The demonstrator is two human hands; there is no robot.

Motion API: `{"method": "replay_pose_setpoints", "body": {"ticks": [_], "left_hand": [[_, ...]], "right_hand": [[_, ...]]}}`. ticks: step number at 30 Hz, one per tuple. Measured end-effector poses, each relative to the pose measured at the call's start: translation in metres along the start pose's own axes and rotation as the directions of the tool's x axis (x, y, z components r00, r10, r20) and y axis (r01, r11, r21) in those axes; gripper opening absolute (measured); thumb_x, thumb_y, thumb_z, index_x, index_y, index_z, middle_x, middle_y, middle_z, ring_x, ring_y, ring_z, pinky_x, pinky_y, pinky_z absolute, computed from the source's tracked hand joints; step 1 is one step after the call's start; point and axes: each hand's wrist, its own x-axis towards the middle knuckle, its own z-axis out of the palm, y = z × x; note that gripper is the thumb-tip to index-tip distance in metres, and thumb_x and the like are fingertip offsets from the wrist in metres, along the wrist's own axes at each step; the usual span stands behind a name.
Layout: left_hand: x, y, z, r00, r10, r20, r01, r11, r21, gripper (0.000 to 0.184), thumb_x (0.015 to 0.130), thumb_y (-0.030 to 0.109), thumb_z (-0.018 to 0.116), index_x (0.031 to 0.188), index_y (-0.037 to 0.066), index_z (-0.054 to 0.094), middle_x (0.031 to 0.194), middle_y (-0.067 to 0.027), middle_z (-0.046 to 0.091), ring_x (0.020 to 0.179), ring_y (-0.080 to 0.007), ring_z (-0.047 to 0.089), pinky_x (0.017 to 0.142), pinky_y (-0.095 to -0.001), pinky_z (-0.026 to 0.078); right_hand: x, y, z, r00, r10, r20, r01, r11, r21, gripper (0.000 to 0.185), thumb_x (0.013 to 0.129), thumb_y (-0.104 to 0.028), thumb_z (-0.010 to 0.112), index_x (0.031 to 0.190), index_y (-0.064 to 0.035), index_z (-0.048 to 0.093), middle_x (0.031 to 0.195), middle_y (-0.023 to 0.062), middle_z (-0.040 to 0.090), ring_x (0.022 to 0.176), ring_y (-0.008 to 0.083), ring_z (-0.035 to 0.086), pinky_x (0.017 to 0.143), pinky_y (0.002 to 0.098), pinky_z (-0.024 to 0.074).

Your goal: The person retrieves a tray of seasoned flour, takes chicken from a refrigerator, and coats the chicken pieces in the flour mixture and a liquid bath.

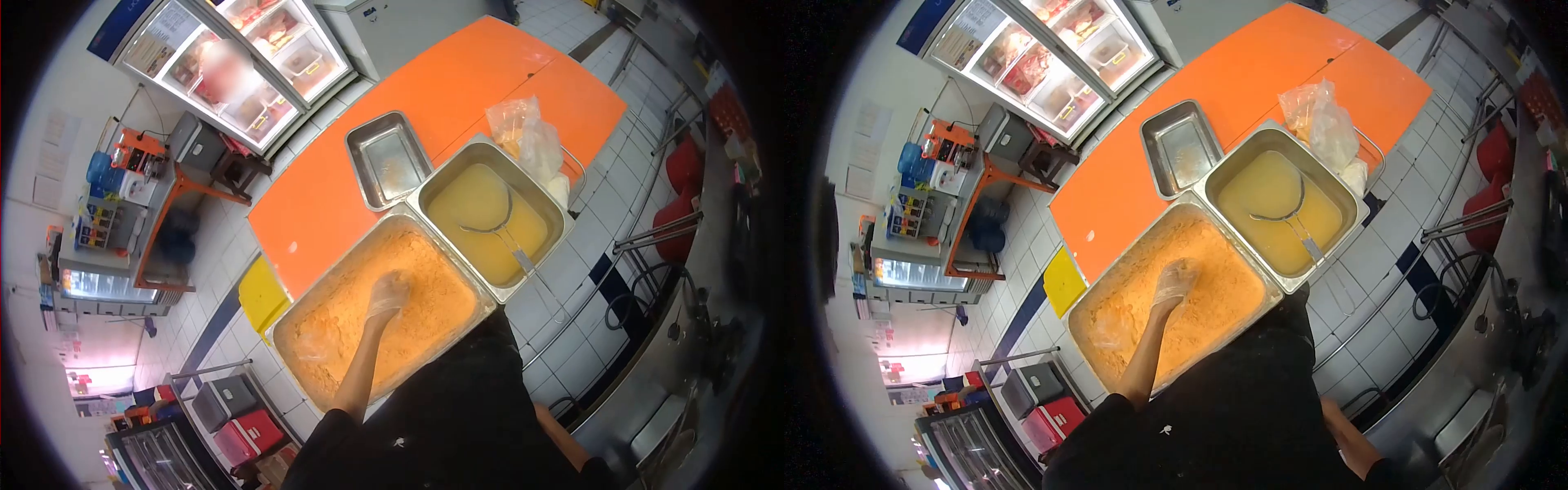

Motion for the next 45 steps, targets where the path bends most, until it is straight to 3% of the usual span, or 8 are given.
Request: {"method": "replay_pose_setpoints", "body": {"ticks": [3,11,18,23,30,36,38,45], "left_hand": [[0.006,0.0,-0.003,0.972,-0.224,0.076,0.234,0.958,-0.164,0.028,0.087,0.028,0.06,0.097,0.003,0.067,0.093,-0.023,0.066,0.087,-0.041,0.063,0.079,-0.0467,0.05],[-0.007,0.01,0.046,0.934,0.35,-0.074,-0.278,0.84,0.465,0.032,0.088,0.036,0.058,0.099,0.008,0.067,0.105,-0.0189,0.065,0.098,-0.0375,0.06,0.085,-0.0469,0.047],[0.001,-0.051,0.092,0.853,0.473,-0.221,-0.266,0.758,0.596,0.039,0.085,0.042,0.061,0.106,0.011,0.067,0.111,-0.0158,0.064,0.105,-0.0349,0.059,0.093,-0.0474,0.045],[0.03,-0.013,0.059,0.996,-0.054,0.066,0.021,0.907,0.42,0.041,0.086,0.044,0.059,0.105,0.008,0.067,0.107,-0.0201,0.066,0.101,-0.0363,0.062,0.09,-0.0471,0.047],[0.027,0.019,0.023,0.997,0.079,-0.012,-0.07,0.934,0.352,0.049,0.089,0.046,0.055,0.108,0.002,0.064,0.102,-0.027,0.065,0.097,-0.041,0.063,0.087,-0.0492,0.048],[0.036,0.041,0.003,0.899,-0.368,0.236,0.301,0.913,0.276,0.052,0.092,0.04,0.056,0.126,0.001,0.057,0.126,-0.0275,0.057,0.12,-0.0383,0.054,0.103,-0.0433,0.041],[0.02,-0.021,0.08,0.961,0.235,-0.145,-0.181,0.933,0.31,0.057,0.09,0.044,0.054,0.132,0.005,0.051,0.137,-0.0239,0.049,0.127,-0.0393,0.046,0.11,-0.0466,0.033],[-0.018,-0.012,0.099,0.771,0.593,0.232,-0.606,0.571,0.554,0.064,0.09,0.039,0.056,0.143,0.007,0.041,0.151,-0.0208,0.033,0.137,-0.0428,0.03,0.114,-0.0498,0.024]], "right_hand": [[0.009,0.008,0.005,1.0,0.008,-0.024,-0.009,1.0,-0.021,0.052,0.084,-0.045,0.063,0.101,0.0041,0.068,0.097,0.0207,0.071,0.09,0.0262,0.067,0.075,0.0387,0.0494],[-0.032,-0.026,0.0,0.999,0.045,0.02,-0.048,0.969,0.244,0.05,0.086,-0.041,0.063,0.101,0.0064,0.068,0.098,0.0177,0.071,0.09,0.0223,0.065,0.075,0.0382,0.0489],[0.004,0.019,0.02,0.995,0.086,-0.047,-0.072,0.965,0.253,0.045,0.091,-0.034,0.062,0.103,0.009,0.066,0.095,0.0155,0.069,0.086,0.0201,0.063,0.075,0.0364,0.0501],[-0.008,0.003,0.013,0.999,0.05,-0.009,-0.047,0.974,0.22,0.044,0.092,-0.034,0.06,0.106,0.007,0.066,0.098,0.016,0.069,0.089,0.0212,0.063,0.077,0.0368,0.0497],[-0.027,-0.017,0.007,0.999,0.026,0.019,-0.031,0.953,0.302,0.042,0.093,-0.033,0.059,0.11,0.0042,0.066,0.104,0.0169,0.069,0.093,0.0228,0.064,0.079,0.0375,0.0491],[-0.045,-0.022,0.006,0.997,-0.051,-0.057,0.066,0.948,0.312,0.037,0.093,-0.031,0.057,0.108,0.0013,0.068,0.105,0.0203,0.069,0.093,0.0255,0.065,0.079,0.0394,0.0488],[-0.039,-0.016,0.007,0.991,-0.107,-0.076,0.12,0.97,0.212,0.04,0.093,-0.034,0.056,0.108,0.002,0.068,0.105,0.0195,0.069,0.096,0.0271,0.065,0.08,0.04,0.0484],[-0.034,-0.026,-0.003,0.998,0.054,0.044,-0.064,0.951,0.302,0.049,0.094,-0.039,0.056,0.126,-0.0013,0.059,0.114,0.0186,0.066,0.105,0.0225,0.061,0.089,0.0353,0.0465]]}}
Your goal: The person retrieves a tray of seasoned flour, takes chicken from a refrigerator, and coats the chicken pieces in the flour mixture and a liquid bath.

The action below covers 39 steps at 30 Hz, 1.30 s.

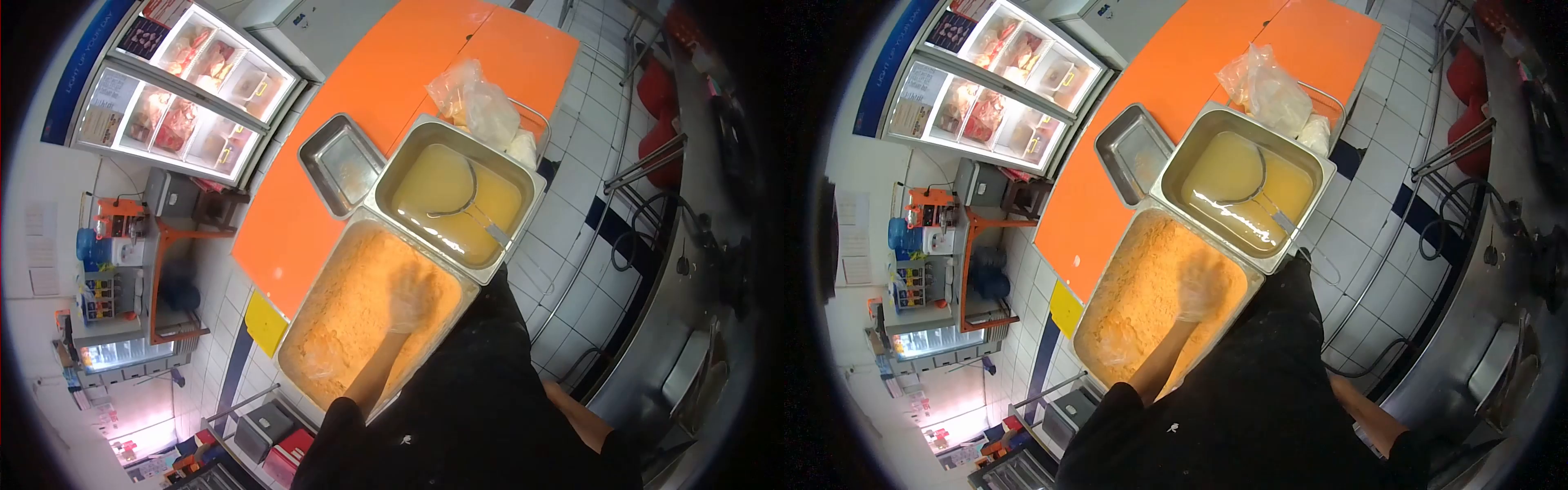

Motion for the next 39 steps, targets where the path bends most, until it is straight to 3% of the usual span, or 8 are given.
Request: {"method": "replay_pose_setpoints", "body": {"ticks": [5,8,14,18,28,33,37,39], "left_hand": [[0.021,0.025,-0.004,0.818,-0.575,-0.02,0.573,0.817,-0.069,0.068,0.092,0.036,0.052,0.146,0.001,0.032,0.151,-0.0251,0.029,0.142,-0.0405,0.023,0.118,-0.0487,0.015],[0.002,0.02,0.018,0.957,-0.262,0.124,0.274,0.958,-0.09,0.068,0.094,0.034,0.049,0.148,0.0,0.026,0.153,-0.0244,0.025,0.144,-0.0378,0.019,0.119,-0.0455,0.012],[0.022,-0.012,0.015,0.788,-0.614,-0.038,0.585,0.767,-0.265,0.069,0.092,0.037,0.053,0.146,0.0,0.031,0.146,-0.028,0.035,0.139,-0.0418,0.029,0.115,-0.0505,0.021],[0.023,0.028,-0.039,0.923,-0.363,0.124,0.383,0.892,-0.24,0.072,0.088,0.035,0.057,0.145,-0.001,0.031,0.144,-0.0321,0.034,0.134,-0.0446,0.033,0.115,-0.0497,0.021],[0.033,-0.018,0.015,0.882,-0.471,-0.016,0.462,0.871,-0.168,0.066,0.083,0.039,0.063,0.136,0.002,0.047,0.135,-0.0275,0.049,0.128,-0.0386,0.045,0.109,-0.0473,0.032],[0.059,-0.053,-0.008,0.84,-0.535,0.088,0.535,0.79,-0.301,0.028,0.084,0.028,0.062,0.102,0.006,0.063,0.089,-0.0192,0.068,0.086,-0.0357,0.065,0.076,-0.0429,0.05],[0.054,-0.091,-0.019,0.839,-0.522,0.155,0.466,0.542,-0.7,0.027,0.085,0.025,0.059,0.102,0.005,0.062,0.084,-0.0192,0.067,0.081,-0.0369,0.065,0.071,-0.0422,0.051],[0.06,-0.076,-0.083,0.695,-0.572,0.436,0.714,0.479,-0.51,0.03,0.088,0.026,0.055,0.108,0.005,0.061,0.093,-0.0184,0.069,0.087,-0.0349,0.066,0.073,-0.0401,0.051]], "right_hand": [[0.037,0.043,0.008,0.997,-0.033,0.063,0.047,0.97,-0.239,0.046,0.094,-0.038,0.054,0.114,0.0013,0.065,0.109,0.0155,0.068,0.098,0.0248,0.064,0.085,0.0366,0.0477],[0.036,0.041,0.006,0.998,-0.044,0.053,0.054,0.975,-0.216,0.047,0.094,-0.04,0.053,0.117,0.0004,0.064,0.111,0.0161,0.067,0.1,0.0263,0.063,0.086,0.0371,0.0473],[0.036,0.045,0.009,0.996,-0.078,0.051,0.087,0.979,-0.183,0.051,0.094,-0.043,0.051,0.121,-0.0014,0.061,0.116,0.0175,0.065,0.105,0.0292,0.062,0.09,0.038,0.0465],[0.037,0.049,0.007,0.995,-0.062,0.074,0.072,0.987,-0.145,0.059,0.092,-0.049,0.05,0.127,-0.002,0.057,0.124,0.023,0.061,0.114,0.0347,0.06,0.094,0.0412,0.0451],[0.031,0.038,0.004,0.997,-0.071,0.039,0.079,0.965,-0.25,0.054,0.093,-0.046,0.049,0.122,-0.001,0.06,0.122,0.0224,0.062,0.114,0.0352,0.059,0.093,0.0408,0.045],[0.023,0.029,0.001,0.998,-0.067,0.006,0.067,0.974,-0.216,0.05,0.094,-0.042,0.049,0.119,-0.0006,0.062,0.12,0.0216,0.063,0.112,0.0337,0.06,0.092,0.0403,0.045],[0.007,0.015,0.006,0.998,-0.063,-0.016,0.059,0.984,-0.171,0.047,0.095,-0.04,0.049,0.116,-0.0003,0.063,0.118,0.0209,0.064,0.11,0.0324,0.061,0.092,0.0398,0.045],[-0.005,0.005,0.007,0.998,-0.063,-0.03,0.058,0.987,-0.149,0.046,0.095,-0.038,0.049,0.115,-0.0002,0.064,0.117,0.0205,0.065,0.11,0.0318,0.061,0.091,0.0396,0.045]]}}
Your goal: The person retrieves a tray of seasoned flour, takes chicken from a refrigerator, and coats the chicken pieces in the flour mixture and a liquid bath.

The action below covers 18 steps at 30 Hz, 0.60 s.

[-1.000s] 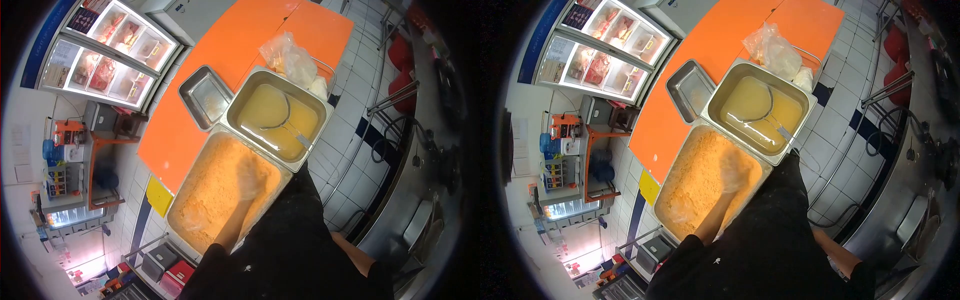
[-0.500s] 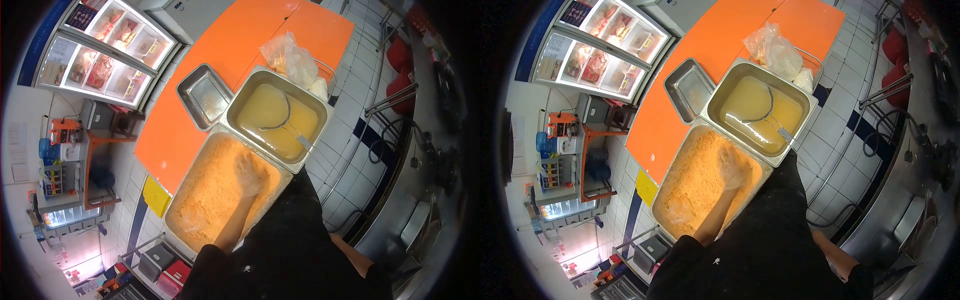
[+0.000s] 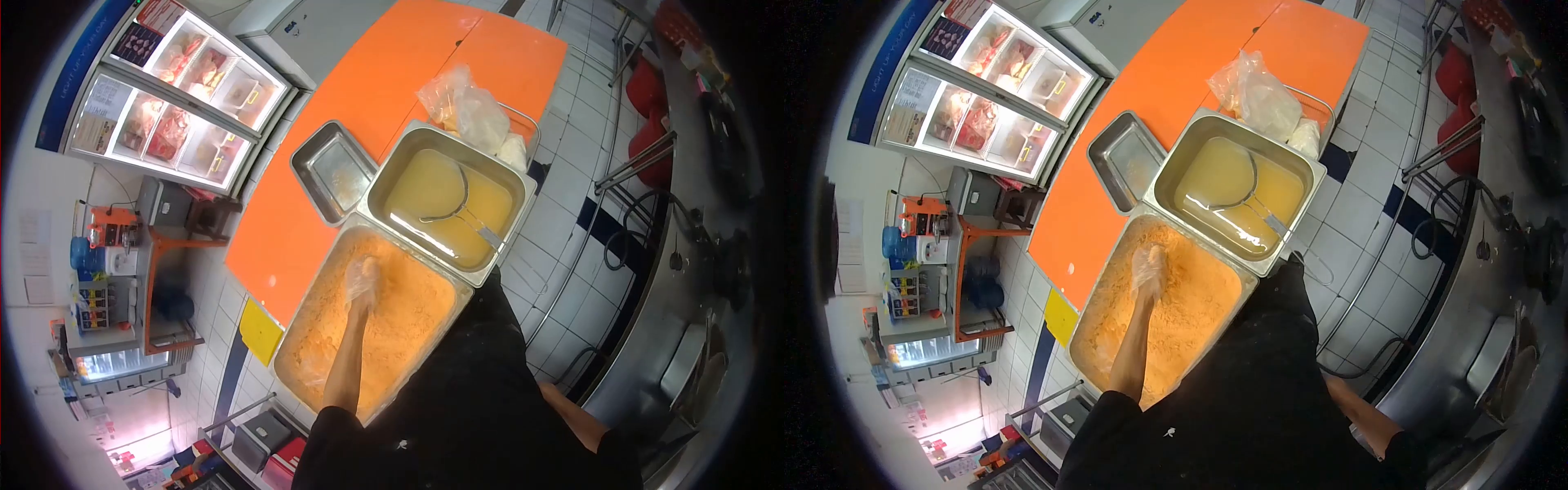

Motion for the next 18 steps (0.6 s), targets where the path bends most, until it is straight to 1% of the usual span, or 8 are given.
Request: {"method": "replay_pose_setpoints", "body": {"ticks": [1,3,4,6,7,14,17,18], "left_hand": [[-0.009,0.008,-0.007,0.994,-0.098,0.047,0.096,0.994,0.052,0.031,0.089,0.026,0.054,0.11,0.005,0.061,0.096,-0.0181,0.069,0.088,-0.0342,0.066,0.073,-0.0394,0.051],[-0.024,-0.009,-0.004,0.969,0.165,-0.182,-0.19,0.973,-0.13,0.041,0.091,0.029,0.052,0.126,0.007,0.056,0.119,-0.0216,0.063,0.11,-0.0348,0.06,0.089,-0.0415,0.047],[-0.027,-0.028,0.006,0.969,0.164,-0.183,-0.188,0.974,-0.128,0.041,0.091,0.029,0.052,0.126,0.007,0.056,0.119,-0.0216,0.063,0.11,-0.0348,0.06,0.089,-0.0415,0.047],[-0.021,-0.063,0.039,0.855,0.358,-0.375,-0.162,0.872,0.462,0.05,0.092,0.031,0.051,0.137,0.01,0.048,0.137,-0.0246,0.049,0.128,-0.0387,0.045,0.105,-0.046,0.036],[-0.022,-0.057,0.06,0.895,0.222,-0.387,-0.025,0.891,0.453,0.057,0.092,0.03,0.049,0.143,0.006,0.039,0.146,-0.0235,0.037,0.134,-0.0406,0.036,0.111,-0.0474,0.029],[-0.016,-0.023,0.087,0.854,0.254,-0.454,0.041,0.836,0.547,0.054,0.091,0.039,0.052,0.136,0.01,0.049,0.14,-0.0237,0.046,0.128,-0.0403,0.043,0.108,-0.0481,0.033],[0.013,-0.048,0.061,0.821,0.316,-0.475,-0.079,0.887,0.455,0.042,0.09,0.038,0.053,0.119,0.008,0.059,0.118,-0.0212,0.061,0.111,-0.034,0.057,0.092,-0.0454,0.046],[0.023,-0.055,0.052,0.903,0.206,-0.378,-0.035,0.91,0.412,0.043,0.089,0.039,0.054,0.117,0.007,0.06,0.112,-0.0215,0.064,0.103,-0.035,0.061,0.086,-0.0448,0.049]], "right_hand": [[-0.004,-0.006,0.001,1.0,0.006,-0.011,-0.006,1.0,0.008,0.045,0.095,-0.038,0.049,0.115,-0.0001,0.065,0.117,0.0204,0.065,0.109,0.0315,0.062,0.091,0.0394,0.045],[-0.005,-0.01,-0.002,1.0,-0.008,-0.002,0.008,0.999,0.041,0.045,0.095,-0.037,0.05,0.115,0.0003,0.064,0.117,0.0201,0.065,0.11,0.0303,0.062,0.091,0.0388,0.0451],[-0.007,-0.016,-0.007,0.999,0.006,0.032,-0.004,0.998,-0.068,0.045,0.094,-0.038,0.051,0.115,0.0005,0.064,0.116,0.0201,0.065,0.109,0.0299,0.062,0.09,0.0386,0.0456],[-0.009,-0.021,-0.007,0.998,0.021,0.06,-0.011,0.986,-0.165,0.046,0.093,-0.039,0.053,0.114,0.0006,0.064,0.115,0.0201,0.066,0.109,0.0296,0.063,0.089,0.0384,0.0461],[-0.009,-0.019,-0.007,0.998,-0.008,0.056,0.014,0.995,-0.103,0.047,0.093,-0.04,0.053,0.114,0.0008,0.065,0.113,0.02,0.067,0.107,0.0301,0.063,0.088,0.0389,0.0466],[0.012,-0.007,-0.008,0.991,0.126,0.055,-0.129,0.989,0.067,0.057,0.091,-0.048,0.057,0.123,-0.0009,0.06,0.117,0.017,0.066,0.106,0.0239,0.061,0.089,0.0345,0.0467],[0.019,0.004,-0.008,0.997,0.063,0.034,-0.063,0.998,0.018,0.057,0.091,-0.047,0.057,0.123,-0.0006,0.06,0.118,0.0172,0.066,0.106,0.0241,0.061,0.089,0.0346,0.0464],[0.019,0.006,-0.008,0.998,0.046,0.031,-0.047,0.999,0.013,0.057,0.092,-0.047,0.057,0.123,-0.0005,0.06,0.118,0.0172,0.065,0.107,0.0242,0.061,0.089,0.0346,0.0463]]}}
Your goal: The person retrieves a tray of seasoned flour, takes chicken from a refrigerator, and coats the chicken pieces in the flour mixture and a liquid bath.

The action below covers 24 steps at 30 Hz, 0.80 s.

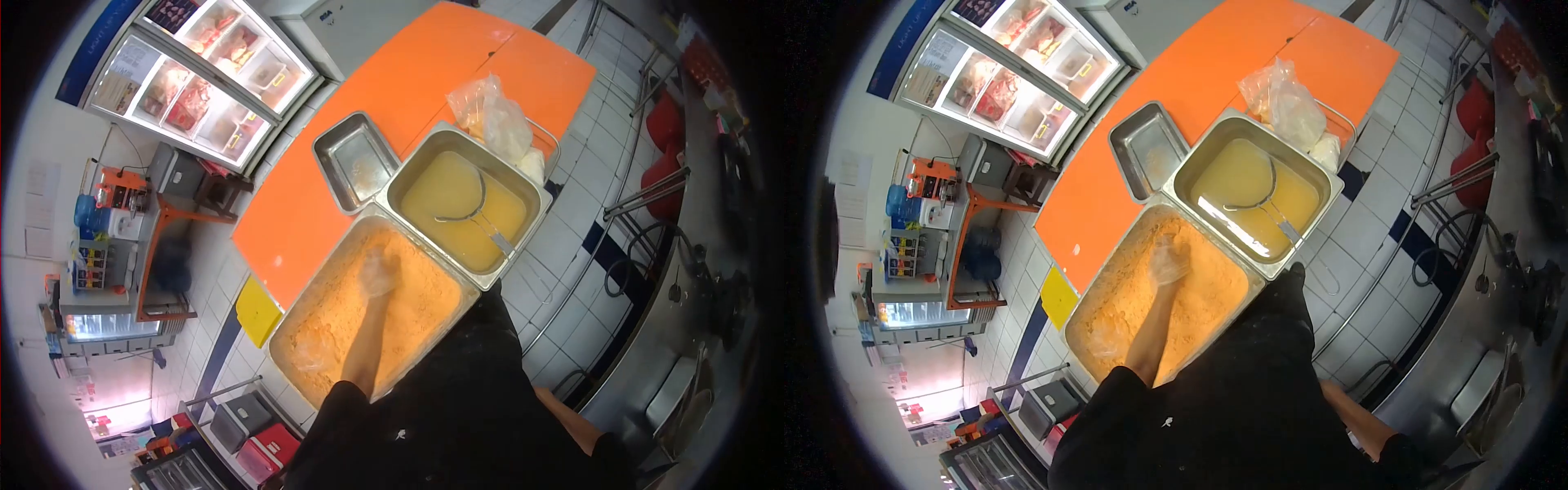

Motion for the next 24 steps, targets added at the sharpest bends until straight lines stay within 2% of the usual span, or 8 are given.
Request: {"method": "replay_pose_setpoints", "body": {"ticks": [5,8,11,13,17,20,22,24], "left_hand": [[0.028,-0.026,-0.006,0.929,-0.168,0.33,0.237,0.954,-0.181,0.046,0.089,0.042,0.055,0.111,0.003,0.063,0.091,-0.0207,0.069,0.078,-0.038,0.066,0.067,-0.0438,0.053],[0.006,-0.058,0.006,0.951,-0.205,0.23,0.281,0.88,-0.382,0.048,0.09,0.042,0.053,0.118,0.003,0.061,0.107,-0.0206,0.067,0.092,-0.0356,0.065,0.08,-0.0431,0.051],[-0.005,-0.092,0.057,0.991,0.093,-0.094,-0.132,0.636,-0.76,0.051,0.092,0.039,0.05,0.129,0.005,0.054,0.127,-0.0194,0.059,0.109,-0.0319,0.059,0.093,-0.0428,0.045],[-0.033,-0.01,-0.008,0.925,0.357,-0.13,-0.311,0.908,0.28,0.053,0.092,0.037,0.05,0.137,0.01,0.046,0.141,-0.0173,0.048,0.122,-0.0311,0.05,0.103,-0.0449,0.037],[-0.05,0.04,-0.017,0.957,0.283,-0.059,-0.212,0.826,0.522,0.054,0.09,0.036,0.052,0.139,0.014,0.043,0.14,-0.0168,0.047,0.124,-0.0318,0.048,0.102,-0.0456,0.039],[-0.016,0.026,-0.012,0.976,0.201,-0.08,-0.168,0.937,0.306,0.053,0.093,0.039,0.047,0.138,0.012,0.048,0.147,-0.0163,0.041,0.131,-0.0318,0.044,0.108,-0.0447,0.035],[0.001,0.042,-0.052,0.952,-0.118,0.282,0.076,0.985,0.157,0.048,0.093,0.04,0.047,0.127,0.008,0.054,0.133,-0.0221,0.053,0.113,-0.0345,0.059,0.092,-0.0453,0.049],[0.017,0.009,-0.021,0.979,-0.038,0.202,0.006,0.988,0.156,0.045,0.093,0.04,0.047,0.12,0.005,0.056,0.121,-0.0239,0.058,0.101,-0.0367,0.062,0.083,-0.047,0.051]], "right_hand": [[0.0,0.005,0.002,1.0,-0.02,-0.01,0.02,0.999,0.025,0.056,0.092,-0.047,0.056,0.123,0.0001,0.059,0.119,0.0175,0.065,0.108,0.0246,0.061,0.09,0.0348,0.0459],[-0.003,0.006,0.004,1.0,-0.003,-0.012,0.004,0.998,0.057,0.056,0.092,-0.046,0.056,0.124,0.0004,0.059,0.12,0.0176,0.064,0.108,0.0248,0.06,0.09,0.0349,0.0457],[-0.007,0.006,0.004,1.0,0.018,-0.025,-0.016,0.994,0.109,0.056,0.093,-0.046,0.055,0.124,0.0007,0.059,0.121,0.0178,0.064,0.109,0.0251,0.06,0.091,0.035,0.0454],[-0.009,0.004,0.004,0.999,0.022,-0.031,-0.018,0.992,0.122,0.056,0.093,-0.045,0.055,0.124,0.0009,0.059,0.121,0.0179,0.064,0.109,0.0252,0.06,0.091,0.0351,0.0453],[0.0,0.011,0.002,1.0,-0.016,-0.015,0.016,0.999,0.028,0.056,0.093,-0.046,0.054,0.124,0.0009,0.058,0.123,0.019,0.063,0.111,0.0275,0.06,0.092,0.0358,0.045],[0.002,0.013,-0.004,1.0,-0.016,-0.008,0.016,1.0,-0.027,0.056,0.093,-0.045,0.054,0.124,0.0008,0.059,0.122,0.019,0.063,0.111,0.0275,0.06,0.092,0.0359,0.0451],[0.003,0.013,-0.006,1.0,-0.023,-0.007,0.023,0.999,-0.05,0.055,0.093,-0.045,0.054,0.123,0.0008,0.059,0.122,0.0191,0.063,0.11,0.0275,0.06,0.091,0.036,0.0452],[0.003,0.013,-0.007,1.0,-0.031,-0.007,0.03,0.998,-0.059,0.055,0.093,-0.045,0.054,0.123,0.0008,0.059,0.121,0.0191,0.063,0.11,0.0275,0.06,0.091,0.036,0.0453]]}}
